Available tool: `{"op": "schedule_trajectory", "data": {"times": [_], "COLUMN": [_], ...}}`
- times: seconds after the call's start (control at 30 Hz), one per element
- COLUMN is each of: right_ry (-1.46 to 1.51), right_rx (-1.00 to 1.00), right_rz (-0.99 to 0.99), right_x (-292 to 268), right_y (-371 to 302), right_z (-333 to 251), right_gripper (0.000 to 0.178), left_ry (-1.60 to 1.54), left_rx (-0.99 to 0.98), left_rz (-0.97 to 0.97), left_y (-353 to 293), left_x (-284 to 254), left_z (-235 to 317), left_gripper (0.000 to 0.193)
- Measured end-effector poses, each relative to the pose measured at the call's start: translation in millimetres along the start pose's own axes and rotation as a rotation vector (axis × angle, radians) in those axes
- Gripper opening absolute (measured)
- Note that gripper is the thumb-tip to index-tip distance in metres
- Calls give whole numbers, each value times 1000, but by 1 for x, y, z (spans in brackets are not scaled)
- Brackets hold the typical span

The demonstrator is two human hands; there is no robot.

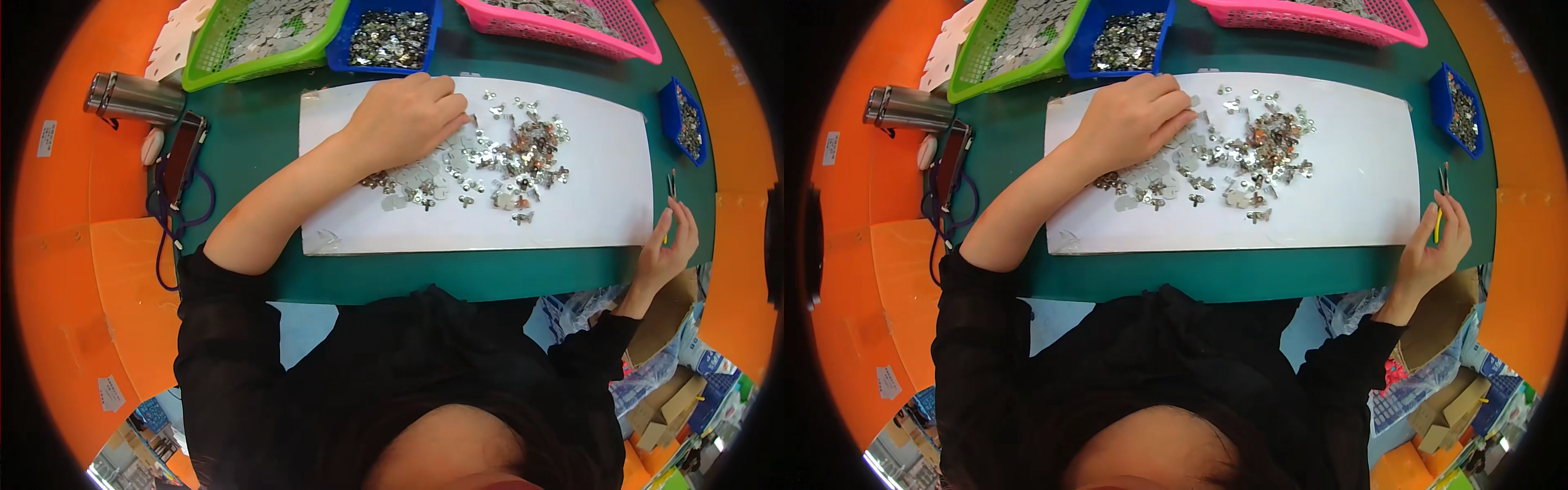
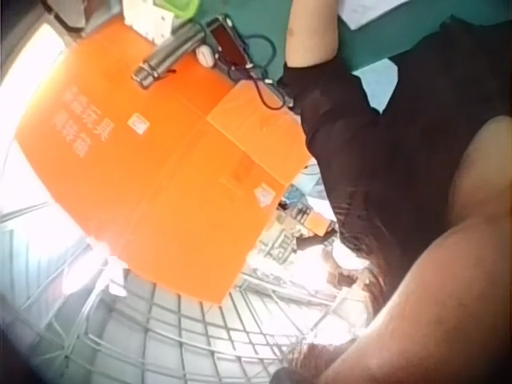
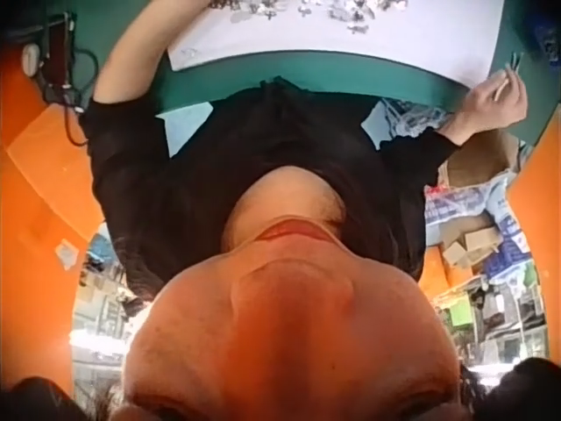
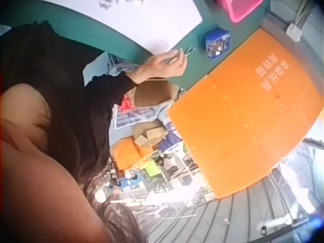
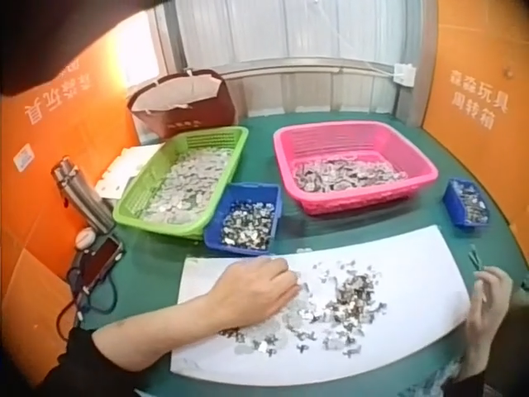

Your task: Assembling small metal star-shaped toy components using pliers at a workbench.

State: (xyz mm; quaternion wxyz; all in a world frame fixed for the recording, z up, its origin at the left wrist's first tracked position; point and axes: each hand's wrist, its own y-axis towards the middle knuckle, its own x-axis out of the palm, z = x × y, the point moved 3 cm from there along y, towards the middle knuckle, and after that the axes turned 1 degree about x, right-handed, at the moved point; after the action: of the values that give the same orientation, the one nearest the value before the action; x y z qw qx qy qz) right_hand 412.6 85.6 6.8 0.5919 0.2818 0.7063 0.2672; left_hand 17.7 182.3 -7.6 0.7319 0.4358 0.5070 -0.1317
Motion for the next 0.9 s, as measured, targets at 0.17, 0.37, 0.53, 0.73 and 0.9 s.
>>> {"op": "schedule_trajectory", "data": {"times": [0.17,0.37,0.53,0.73,0.9], "right_ry": [24,-223,-199,-226,-330], "right_rx": [38,309,340,131,239], "right_rz": [-53,-283,-303,-389,-369], "right_x": [25,39,32,31,35], "right_y": [-3,-26,-22,-1,11], "right_z": [15,150,126,105,102], "right_gripper": [21,43,48,36,41], "left_ry": [-120,-298,-215,-379,-243], "left_rx": [-100,-251,-231,-82,-31], "left_rz": [25,-80,-23,-46,-179], "left_y": [-7,-16,-19,-2,9], "left_x": [-9,-19,-25,-20,-6], "left_z": [-1,-5,-1,49,82], "left_gripper": [14,11,11,18,21]}}
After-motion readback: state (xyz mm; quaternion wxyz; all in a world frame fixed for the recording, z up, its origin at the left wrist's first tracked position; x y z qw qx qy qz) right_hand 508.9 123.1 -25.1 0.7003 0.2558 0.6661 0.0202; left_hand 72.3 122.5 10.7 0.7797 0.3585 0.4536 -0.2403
